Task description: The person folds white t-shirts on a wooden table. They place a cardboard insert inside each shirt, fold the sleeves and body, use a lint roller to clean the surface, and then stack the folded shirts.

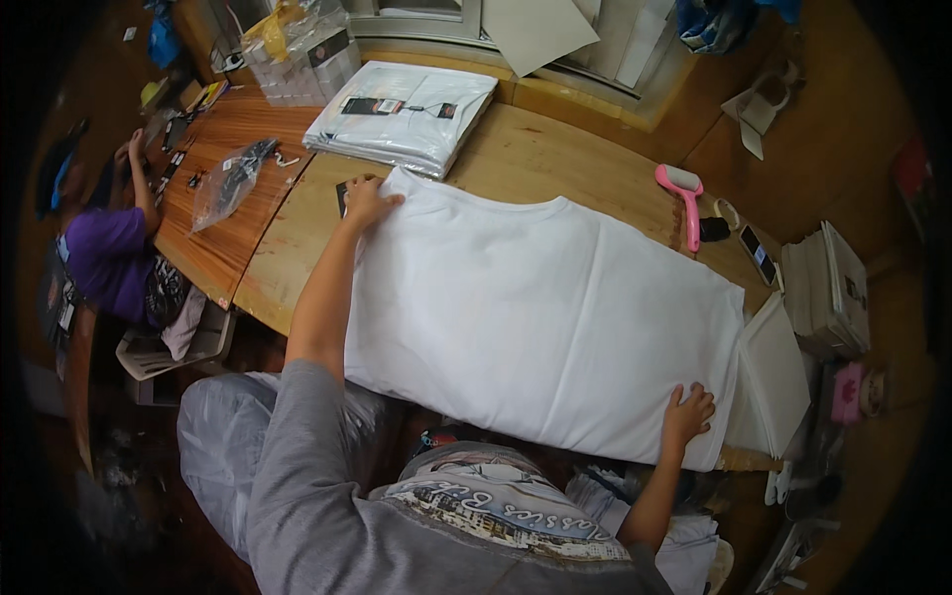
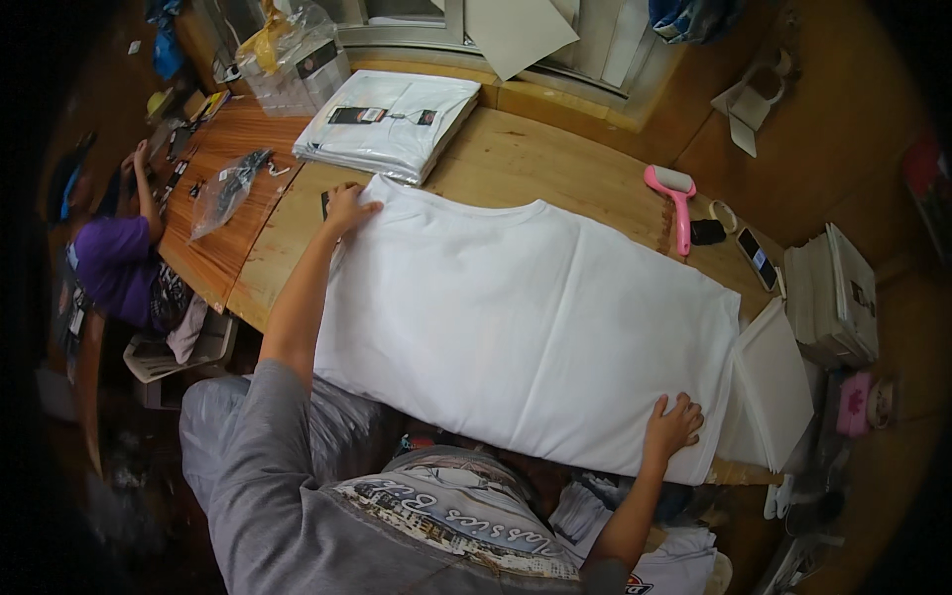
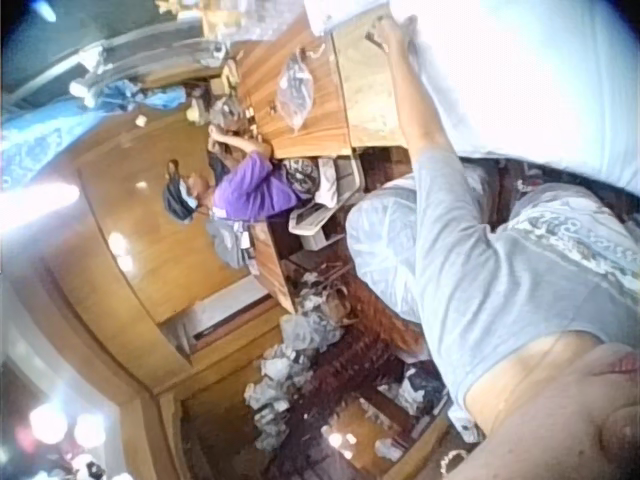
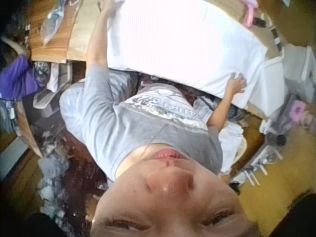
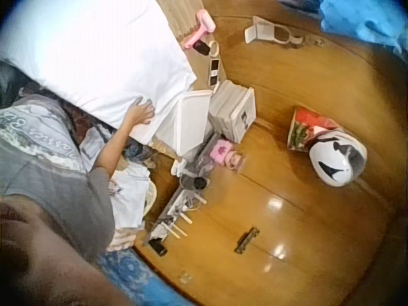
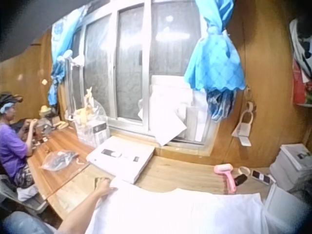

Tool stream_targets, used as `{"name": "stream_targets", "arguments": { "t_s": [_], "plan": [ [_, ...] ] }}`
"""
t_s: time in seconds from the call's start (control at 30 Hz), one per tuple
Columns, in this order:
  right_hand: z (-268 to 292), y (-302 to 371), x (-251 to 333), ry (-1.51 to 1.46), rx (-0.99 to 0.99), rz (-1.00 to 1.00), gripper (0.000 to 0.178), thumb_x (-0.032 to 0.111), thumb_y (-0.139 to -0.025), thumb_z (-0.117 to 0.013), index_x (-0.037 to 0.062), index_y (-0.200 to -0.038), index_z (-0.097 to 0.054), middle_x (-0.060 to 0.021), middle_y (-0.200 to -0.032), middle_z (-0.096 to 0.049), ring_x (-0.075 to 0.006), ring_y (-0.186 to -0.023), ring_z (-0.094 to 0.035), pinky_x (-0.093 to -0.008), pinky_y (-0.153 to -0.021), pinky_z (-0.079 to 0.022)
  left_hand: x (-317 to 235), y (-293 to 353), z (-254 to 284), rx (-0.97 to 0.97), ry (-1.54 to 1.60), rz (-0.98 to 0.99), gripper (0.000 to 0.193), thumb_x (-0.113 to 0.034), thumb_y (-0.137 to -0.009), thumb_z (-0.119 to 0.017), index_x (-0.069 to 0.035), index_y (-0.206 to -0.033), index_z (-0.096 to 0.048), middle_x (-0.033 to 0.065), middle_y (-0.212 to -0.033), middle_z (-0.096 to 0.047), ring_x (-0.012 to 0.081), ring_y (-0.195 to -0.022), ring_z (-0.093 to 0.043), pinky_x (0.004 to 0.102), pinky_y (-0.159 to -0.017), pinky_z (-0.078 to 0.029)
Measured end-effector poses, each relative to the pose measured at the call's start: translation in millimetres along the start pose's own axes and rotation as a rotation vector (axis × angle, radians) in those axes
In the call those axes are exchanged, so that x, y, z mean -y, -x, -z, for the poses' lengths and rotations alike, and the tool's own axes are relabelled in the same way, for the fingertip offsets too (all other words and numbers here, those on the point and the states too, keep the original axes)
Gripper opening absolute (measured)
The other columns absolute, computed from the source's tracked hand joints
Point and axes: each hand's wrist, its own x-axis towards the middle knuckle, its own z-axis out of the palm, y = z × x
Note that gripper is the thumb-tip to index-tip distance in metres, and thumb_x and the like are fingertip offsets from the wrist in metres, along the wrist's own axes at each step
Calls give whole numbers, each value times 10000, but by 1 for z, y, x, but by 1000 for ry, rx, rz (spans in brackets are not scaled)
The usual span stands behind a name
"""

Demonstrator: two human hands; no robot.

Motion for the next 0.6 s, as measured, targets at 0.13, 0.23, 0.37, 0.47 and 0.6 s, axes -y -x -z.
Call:
{"name": "stream_targets", "arguments": {
  "t_s": [0.13, 0.23, 0.37, 0.47, 0.6],
  "plan": [
    [6, 4, 2, 25, 25, -42, 328, 346, -788, -484, 135, -1039, -471, -106, -1052, -428, -304, -1070, -358, -551, -806, -299, -14, -34, 11, 220, 172, 285, 438, -312, -660, -657, -65, -1003, -540, 126, -1148, -459, 286, -1068, -406, 464, -886, -285],
    [14, -3, 8, 137, 125, -39, 348, 339, -783, -495, 139, -1066, -468, -114, -1120, -420, -307, -1095, -351, -557, -828, -288, -2, -17, -15, -143, 66, 144, 392, -310, -700, -624, -65, -977, -493, 120, -1048, -498, 275, -1029, -419, 426, -856, -286],
    [20, -63, 23, -5, 74, 49, 413, 333, -772, -526, 181, -1145, -437, -93, -1253, -352, -319, -1157, -304, -578, -867, -253, -64, 33, 4, 28, -117, -24, 450, -385, -762, -533, -85, -1086, -447, 115, -1077, -470, 294, -1057, -379, 471, -853, -269],
    [3, -122, 40, -115, -129, 254, 466, 382, -791, -488, 254, -1224, -373, -44, -1333, -266, -322, -1225, -212, -588, -904, -207, -77, 50, -19, 79, -224, -41, 548, -491, -794, -416, -125, -1202, -389, 128, -1265, -333, 334, -1189, -248, 536, -922, -180],
    [-50, -178, 33, -88, 22, 129, 495, 487, -812, -382, 293, -1263, -318, -29, -1368, -200, -312, -1252, -156, -590, -929, -164, -82, 31, -25, 214, -252, -10, 598, -550, -806, -321, -189, -1283, -308, 115, -1384, -127, 353, -1263, -100, 566, -967, -64]
  ]
}}
